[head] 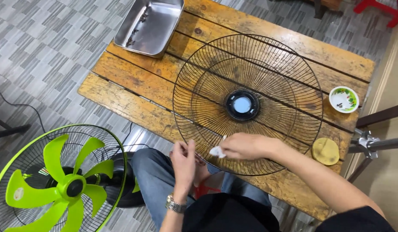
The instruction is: Cleaning a metal fan grill by wiping it thoroughly with a cloth and a sponge.
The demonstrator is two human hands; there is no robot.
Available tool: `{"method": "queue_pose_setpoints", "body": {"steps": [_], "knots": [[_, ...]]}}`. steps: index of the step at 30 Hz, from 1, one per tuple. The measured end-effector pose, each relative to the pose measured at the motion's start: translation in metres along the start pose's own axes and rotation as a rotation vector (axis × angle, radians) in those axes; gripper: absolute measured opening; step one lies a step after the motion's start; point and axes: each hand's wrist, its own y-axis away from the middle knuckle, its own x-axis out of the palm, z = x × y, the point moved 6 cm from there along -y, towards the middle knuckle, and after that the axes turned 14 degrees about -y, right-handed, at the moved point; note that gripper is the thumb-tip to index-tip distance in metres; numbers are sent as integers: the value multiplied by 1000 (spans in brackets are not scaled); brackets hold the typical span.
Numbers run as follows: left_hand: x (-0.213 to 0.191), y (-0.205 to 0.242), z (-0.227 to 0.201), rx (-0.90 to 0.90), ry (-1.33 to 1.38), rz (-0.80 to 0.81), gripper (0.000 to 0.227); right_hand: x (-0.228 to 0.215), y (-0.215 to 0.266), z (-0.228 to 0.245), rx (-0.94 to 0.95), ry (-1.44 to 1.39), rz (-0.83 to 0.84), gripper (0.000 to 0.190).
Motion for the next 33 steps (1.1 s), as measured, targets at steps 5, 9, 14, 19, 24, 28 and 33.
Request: {"method": "queue_pose_setpoints", "body": {"steps": [5,9,14,19,24,28,33], "knots": [[18,18,10,-1,294,152,32,5,-38,37,-25,132,-79,22],[21,26,1,4,393,181,26,-6,-50,51,-180,-5,-361,18],[13,14,5,139,103,45,26,-1,-36,51,-153,-54,-351,19],[11,12,-2,125,105,51,26,8,-31,40,-147,-57,-330,41],[8,11,-4,99,97,89,33,3,-36,41,-240,-46,-168,34],[11,-5,3,144,56,56,37,8,-20,33,-266,-61,-131,21],[0,-13,-20,270,-190,-99,39,20,21,23,-197,-55,15,17]]}}
